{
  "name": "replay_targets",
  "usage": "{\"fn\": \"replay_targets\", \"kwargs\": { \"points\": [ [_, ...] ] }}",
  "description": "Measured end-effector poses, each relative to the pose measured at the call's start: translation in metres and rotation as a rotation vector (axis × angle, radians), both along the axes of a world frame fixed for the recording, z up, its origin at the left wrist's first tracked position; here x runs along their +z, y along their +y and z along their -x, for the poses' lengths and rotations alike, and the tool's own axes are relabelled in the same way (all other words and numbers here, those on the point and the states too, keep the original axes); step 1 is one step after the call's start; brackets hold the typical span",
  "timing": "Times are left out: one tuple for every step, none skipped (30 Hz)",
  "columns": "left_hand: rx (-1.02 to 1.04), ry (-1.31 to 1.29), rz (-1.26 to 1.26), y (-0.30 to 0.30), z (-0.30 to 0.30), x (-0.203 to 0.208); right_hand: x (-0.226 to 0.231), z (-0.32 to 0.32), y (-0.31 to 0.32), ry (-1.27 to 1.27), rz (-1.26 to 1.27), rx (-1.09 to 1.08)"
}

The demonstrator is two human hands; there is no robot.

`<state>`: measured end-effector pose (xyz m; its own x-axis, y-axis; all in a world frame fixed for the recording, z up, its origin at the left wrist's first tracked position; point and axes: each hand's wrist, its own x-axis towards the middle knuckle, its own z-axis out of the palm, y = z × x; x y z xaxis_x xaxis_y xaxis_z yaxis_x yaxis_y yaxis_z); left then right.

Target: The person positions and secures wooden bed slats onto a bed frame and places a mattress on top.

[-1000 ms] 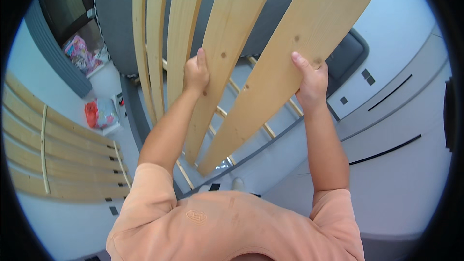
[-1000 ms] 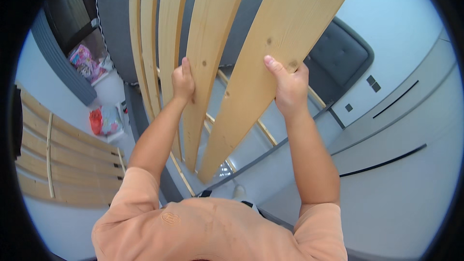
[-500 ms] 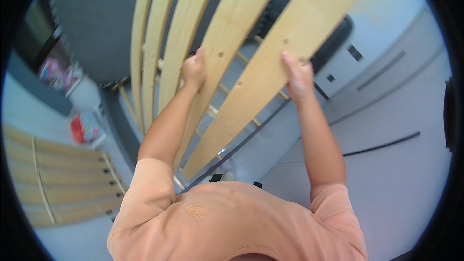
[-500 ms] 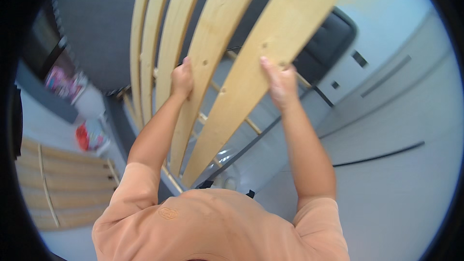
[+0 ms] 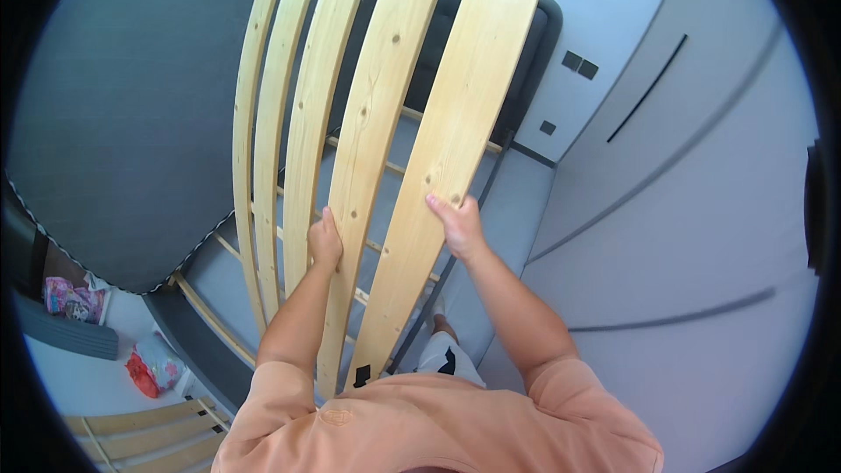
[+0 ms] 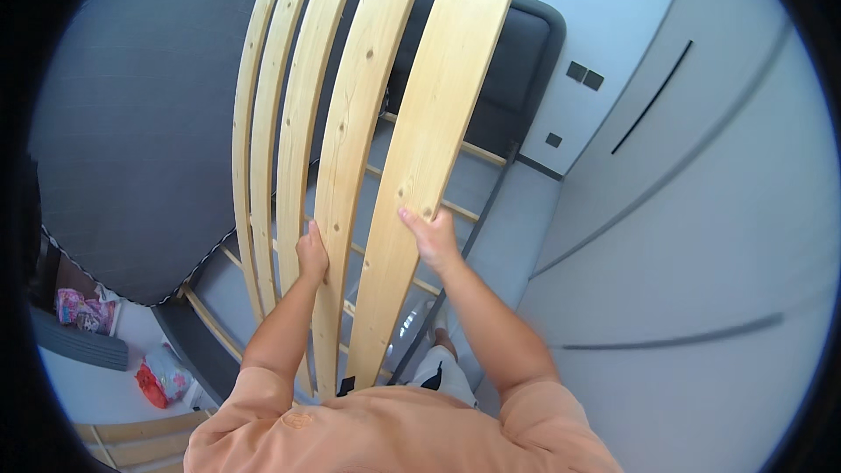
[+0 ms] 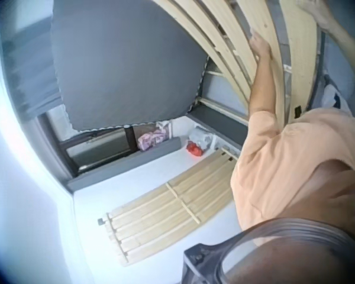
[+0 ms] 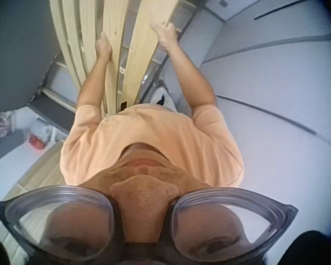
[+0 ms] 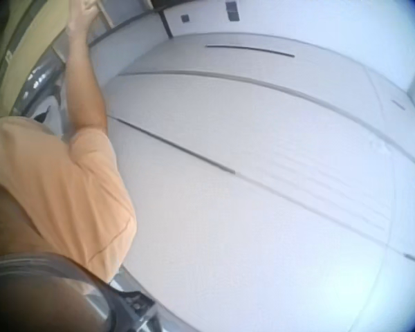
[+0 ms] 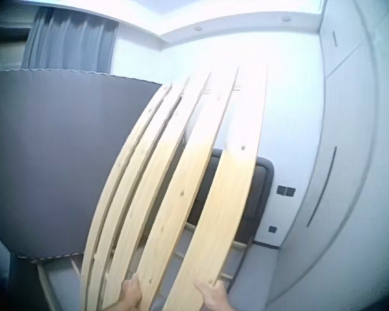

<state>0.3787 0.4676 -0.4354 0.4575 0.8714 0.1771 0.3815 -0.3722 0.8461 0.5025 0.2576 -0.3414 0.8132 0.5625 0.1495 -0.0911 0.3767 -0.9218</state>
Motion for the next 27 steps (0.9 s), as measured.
{"fn": "replay_targets", "kwargs": {
  "points": [
    [0.005,0.034,0.025,0.004,-0.007,-0.008,-0.006,-0.007,0.005,0.05,0.029,0.0],
    [0.019,0.035,0.045,0.009,-0.014,-0.018,-0.012,-0.014,0.009,0.099,0.057,0.0],
    [0.034,0.037,0.06,0.016,-0.019,-0.03,-0.017,-0.019,0.017,0.149,0.081,0.0],
    [0.046,0.044,0.091,0.019,-0.023,-0.048,-0.028,-0.023,0.023,0.194,0.125,0.016],
    [0.044,0.078,0.14,0.026,-0.025,-0.063,-0.04,-0.028,0.029,0.24,0.169,0.032],
    [0.037,0.108,0.199,0.032,-0.028,-0.08,-0.05,-0.031,0.034,0.283,0.221,0.042],
    [0.032,0.132,0.246,0.038,-0.033,-0.091,-0.058,-0.033,0.041,0.27,0.255,0.024],
    [0.037,0.173,0.256,0.041,-0.036,-0.101,-0.064,-0.032,0.049,0.256,0.29,0.008],
    [0.033,0.209,0.262,0.043,-0.04,-0.109,-0.072,-0.033,0.055,0.237,0.321,-0.015],
    [0.03,0.245,0.268,0.046,-0.043,-0.117,-0.085,-0.037,0.059,0.304,0.235,-0.031],
    [0.02,0.264,0.286,0.048,-0.047,-0.127,-0.096,-0.043,0.063,0.335,0.26,-0.045],
    [0.013,0.281,0.301,0.052,-0.052,-0.135,-0.104,-0.053,0.066,0.364,0.282,-0.057],
    [0.007,0.299,0.316,0.054,-0.057,-0.142,-0.112,-0.062,0.068,0.393,0.304,-0.069],
    [-0.004,0.316,0.329,0.053,-0.06,-0.148,-0.12,-0.067,0.068,0.409,0.329,-0.075],
    [-0.012,0.336,0.328,0.055,-0.061,-0.151,-0.127,-0.07,0.069,0.43,0.34,-0.078],
    [-0.021,0.357,0.327,0.057,-0.064,-0.155,-0.134,-0.076,0.07,0.45,0.351,-0.082],
    [-0.015,0.366,0.318,0.058,-0.068,-0.164,-0.142,-0.084,0.072,0.47,0.344,-0.075],
    [-0.01,0.379,0.304,0.061,-0.071,-0.17,-0.149,-0.089,0.075,0.495,0.335,-0.069],
    [-0.006,0.391,0.292,0.063,-0.073,-0.176,-0.155,-0.092,0.078,0.518,0.325,-0.064],
    [-0.007,0.404,0.289,0.064,-0.072,-0.181,-0.159,-0.092,0.08,0.527,0.299,-0.068],
    [-0.014,0.419,0.293,0.062,-0.073,-0.179,-0.162,-0.091,0.08,0.538,0.278,-0.077],
    [-0.02,0.433,0.297,0.061,-0.073,-0.18,-0.164,-0.09,0.081,0.548,0.258,-0.086],
    [-0.022,0.422,0.29,0.063,-0.074,-0.184,-0.165,-0.092,0.082,0.568,0.266,-0.086],
    [-0.02,0.417,0.284,0.065,-0.072,-0.189,-0.167,-0.093,0.083,0.594,0.275,-0.083],
    [-0.018,0.412,0.278,0.065,-0.07,-0.193,-0.169,-0.094,0.083,0.621,0.285,-0.079],
    [-0.016,0.39,0.28,0.062,-0.066,-0.197,-0.17,-0.092,0.082,0.632,0.288,-0.066],
    [-0.024,0.376,0.278,0.059,-0.062,-0.196,-0.167,-0.088,0.079,0.651,0.285,-0.064]
  ]
}}
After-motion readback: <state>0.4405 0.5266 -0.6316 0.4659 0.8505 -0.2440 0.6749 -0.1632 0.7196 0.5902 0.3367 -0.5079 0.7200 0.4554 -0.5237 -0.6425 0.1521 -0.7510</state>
